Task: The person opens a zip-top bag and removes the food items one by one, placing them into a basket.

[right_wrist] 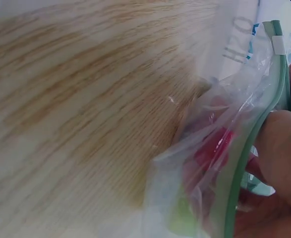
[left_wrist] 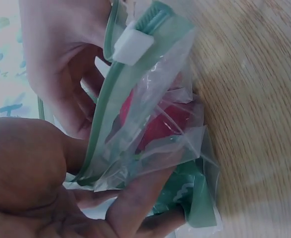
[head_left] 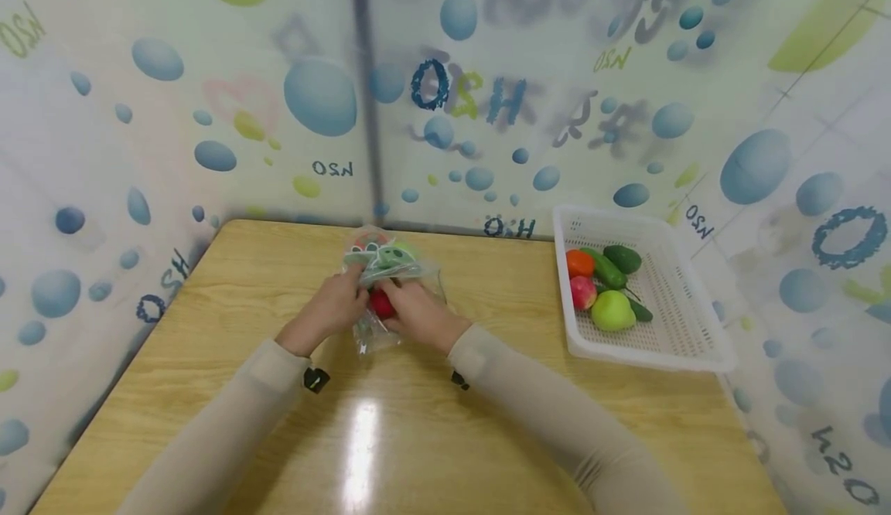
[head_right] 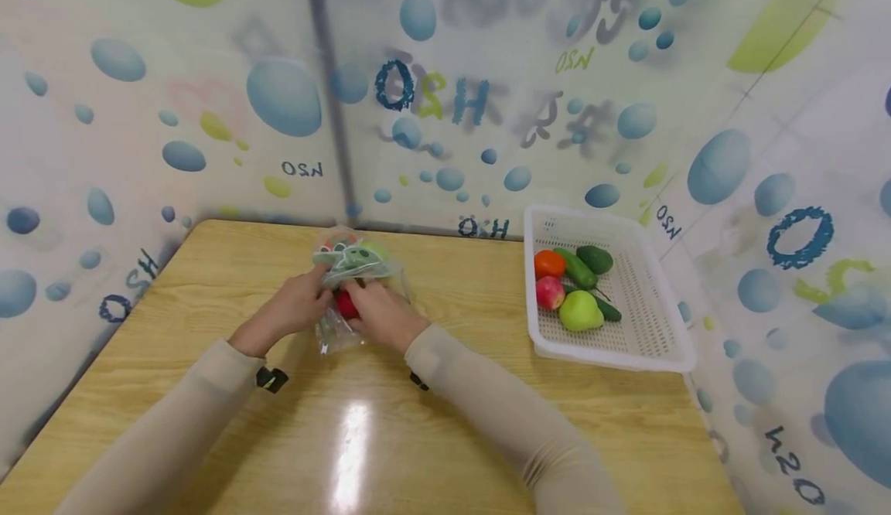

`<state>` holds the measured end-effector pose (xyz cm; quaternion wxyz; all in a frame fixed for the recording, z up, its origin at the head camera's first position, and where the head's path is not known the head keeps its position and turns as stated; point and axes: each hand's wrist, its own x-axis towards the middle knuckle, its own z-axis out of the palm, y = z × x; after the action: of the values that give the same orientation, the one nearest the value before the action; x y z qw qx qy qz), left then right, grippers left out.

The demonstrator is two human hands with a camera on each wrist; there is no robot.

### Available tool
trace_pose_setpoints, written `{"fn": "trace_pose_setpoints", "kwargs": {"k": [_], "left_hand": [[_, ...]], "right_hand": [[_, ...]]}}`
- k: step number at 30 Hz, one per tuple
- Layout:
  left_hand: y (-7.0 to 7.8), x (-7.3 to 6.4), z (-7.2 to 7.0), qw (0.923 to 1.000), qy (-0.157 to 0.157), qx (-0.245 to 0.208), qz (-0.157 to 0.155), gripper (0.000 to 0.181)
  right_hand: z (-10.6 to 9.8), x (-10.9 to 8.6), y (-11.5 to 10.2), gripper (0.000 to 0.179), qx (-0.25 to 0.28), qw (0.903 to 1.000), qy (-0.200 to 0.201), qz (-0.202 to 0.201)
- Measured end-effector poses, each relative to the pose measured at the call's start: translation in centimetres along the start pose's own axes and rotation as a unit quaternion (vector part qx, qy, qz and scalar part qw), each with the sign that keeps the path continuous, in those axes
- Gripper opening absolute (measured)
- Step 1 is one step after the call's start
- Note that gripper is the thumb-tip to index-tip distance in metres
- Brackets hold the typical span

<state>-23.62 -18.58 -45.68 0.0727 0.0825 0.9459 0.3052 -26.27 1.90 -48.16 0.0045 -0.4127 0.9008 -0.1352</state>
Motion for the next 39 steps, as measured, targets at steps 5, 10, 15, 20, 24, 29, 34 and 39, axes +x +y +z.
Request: {"fn": "trace_pose_setpoints", "kwargs": {"k": [5,10,15,20,24,29,34,39], "left_hand": [[0.8,-0.5,-0.4,0.9997,0.010,0.020,0.008,0.061],[0.7,-0.7,-0.4,0.9995,0.014,0.028,0.004,0.061],[0.6,-0.8,-0.3,0.9993,0.017,0.030,-0.016,0.063],[0.7,-1.0,0.1,0.9980,0.030,0.047,-0.030,0.067],[0.7,-0.9,0.5,0.9965,0.052,0.057,-0.030,0.072],[0.8,-0.5,0.7,0.9958,0.071,0.056,-0.014,0.085],[0.9,-0.3,1.0,0.9949,0.066,0.068,0.034,0.093],[0.7,-0.2,0.9,0.9935,0.046,0.094,0.043,0.088]], "right_hand": [[-0.4,0.0,-0.1,0.059,0.005,0.9999,-0.009,-0.008],[-1.0,-0.3,-0.3,0.054,-0.007,0.9996,-0.025,-0.006],[-2.4,-1.2,-0.7,0.051,-0.023,0.9992,-0.031,-0.006],[-3.8,-2.6,-0.7,0.051,-0.011,0.9997,-0.022,-0.006],[-4.9,-3.8,-0.2,0.052,0.027,0.9996,-0.010,-0.008],[-5.9,-5.1,0.4,0.052,0.031,0.9995,-0.001,-0.006],[-6.5,-6.3,0.7,0.049,0.013,0.9998,0.012,-0.008],[-7.5,-7.3,1.2,0.053,0.000,0.9993,0.034,-0.016]]}}
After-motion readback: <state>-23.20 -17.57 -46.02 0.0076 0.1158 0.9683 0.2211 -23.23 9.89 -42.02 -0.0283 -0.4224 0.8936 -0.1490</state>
